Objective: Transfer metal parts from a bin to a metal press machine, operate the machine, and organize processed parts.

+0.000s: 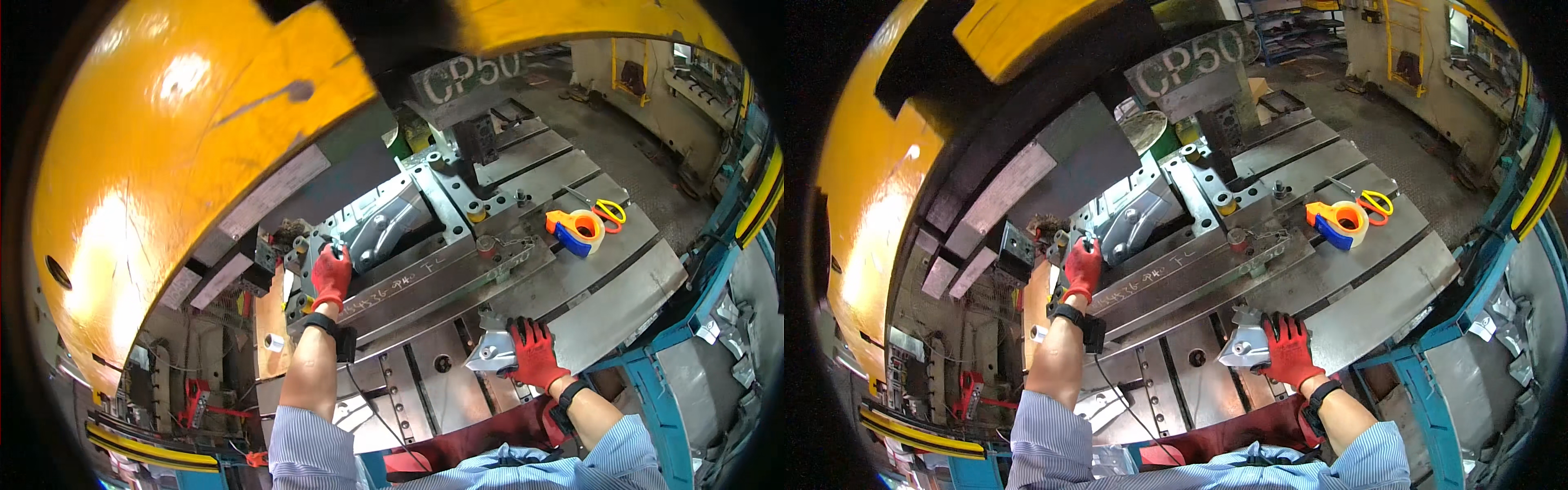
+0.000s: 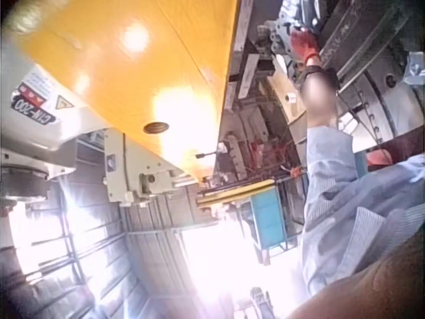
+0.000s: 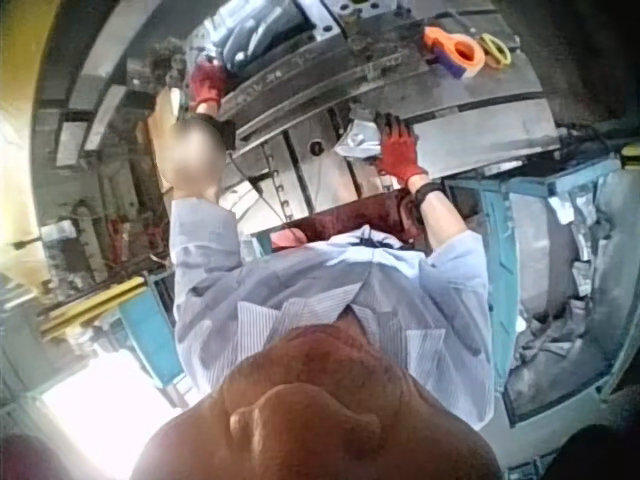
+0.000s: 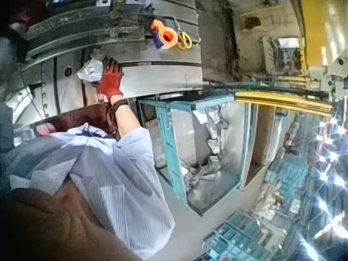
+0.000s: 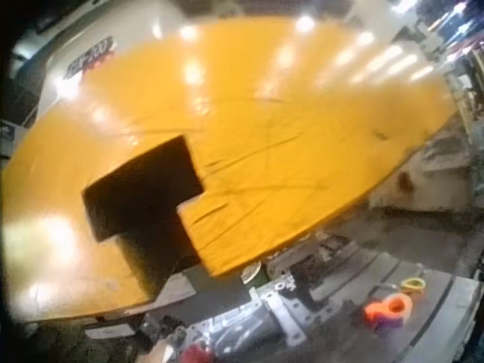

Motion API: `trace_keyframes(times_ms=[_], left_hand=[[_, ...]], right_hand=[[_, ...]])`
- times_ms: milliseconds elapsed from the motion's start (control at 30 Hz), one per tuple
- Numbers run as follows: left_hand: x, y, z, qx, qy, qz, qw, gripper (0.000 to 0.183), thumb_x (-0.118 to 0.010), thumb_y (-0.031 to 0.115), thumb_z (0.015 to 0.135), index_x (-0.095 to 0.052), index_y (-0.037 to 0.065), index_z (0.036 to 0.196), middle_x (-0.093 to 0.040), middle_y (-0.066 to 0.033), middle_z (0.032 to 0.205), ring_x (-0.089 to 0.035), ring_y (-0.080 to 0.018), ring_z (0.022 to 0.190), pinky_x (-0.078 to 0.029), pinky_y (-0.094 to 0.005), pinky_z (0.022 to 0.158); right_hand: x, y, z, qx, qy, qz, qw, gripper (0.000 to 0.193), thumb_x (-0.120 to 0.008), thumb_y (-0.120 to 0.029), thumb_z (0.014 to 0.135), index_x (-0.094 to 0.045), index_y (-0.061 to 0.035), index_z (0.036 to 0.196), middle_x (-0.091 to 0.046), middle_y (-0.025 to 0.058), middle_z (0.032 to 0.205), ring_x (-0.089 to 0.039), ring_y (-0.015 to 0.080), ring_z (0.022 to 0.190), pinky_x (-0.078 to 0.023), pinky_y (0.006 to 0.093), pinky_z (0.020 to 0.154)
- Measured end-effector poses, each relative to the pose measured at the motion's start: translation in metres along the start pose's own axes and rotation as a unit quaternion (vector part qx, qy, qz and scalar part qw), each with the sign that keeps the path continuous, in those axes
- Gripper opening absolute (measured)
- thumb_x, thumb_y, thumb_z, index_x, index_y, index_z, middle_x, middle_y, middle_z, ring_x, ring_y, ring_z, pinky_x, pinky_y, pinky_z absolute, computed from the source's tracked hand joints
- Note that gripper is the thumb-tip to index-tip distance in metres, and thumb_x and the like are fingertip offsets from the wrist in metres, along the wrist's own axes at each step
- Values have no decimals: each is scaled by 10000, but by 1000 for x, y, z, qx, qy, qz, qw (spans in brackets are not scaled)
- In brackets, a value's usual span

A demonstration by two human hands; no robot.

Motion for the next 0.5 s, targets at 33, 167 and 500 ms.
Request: trace_keyframes(times_ms=[33,167,500], left_hand=[[-1,6,3,-2,2,-7,1000,374,-571,418,871,-640,64,968,-672,-212,950,-638,-410,901,-503,-479,750],[0,-15,-9,-54,83,-43,994,266,-595,329,874,-629,78,957,-668,-188,922,-633,-398,861,-499,-470,729],[111,-23,-96,-112,123,-105,980,240,-623,263,883,-645,62,1011,-668,-196,904,-645,-376,869,-506,-430,713]], right_hand=[[2,3,0,-2,5,1,1000,1158,-785,-589,545,-303,-27,1436,-373,263,1393,-346,426,1299,-215,578,1086],[-3,-4,2,15,7,18,1000,1154,-788,-578,547,-297,-34,1440,-384,261,1378,-351,430,1291,-223,577,1079],[-17,0,3,-5,10,1,1000,1161,-805,-541,556,-266,-34,1450,-354,240,1425,-331,412,1314,-222,554,1090]])
Point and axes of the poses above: each hand's wrist, its own z-axis towards the middle knuckle, its own x-axis out of the back of the hand, y = z × x, the point moved 1 cm from there along z, towards the middle knuckle
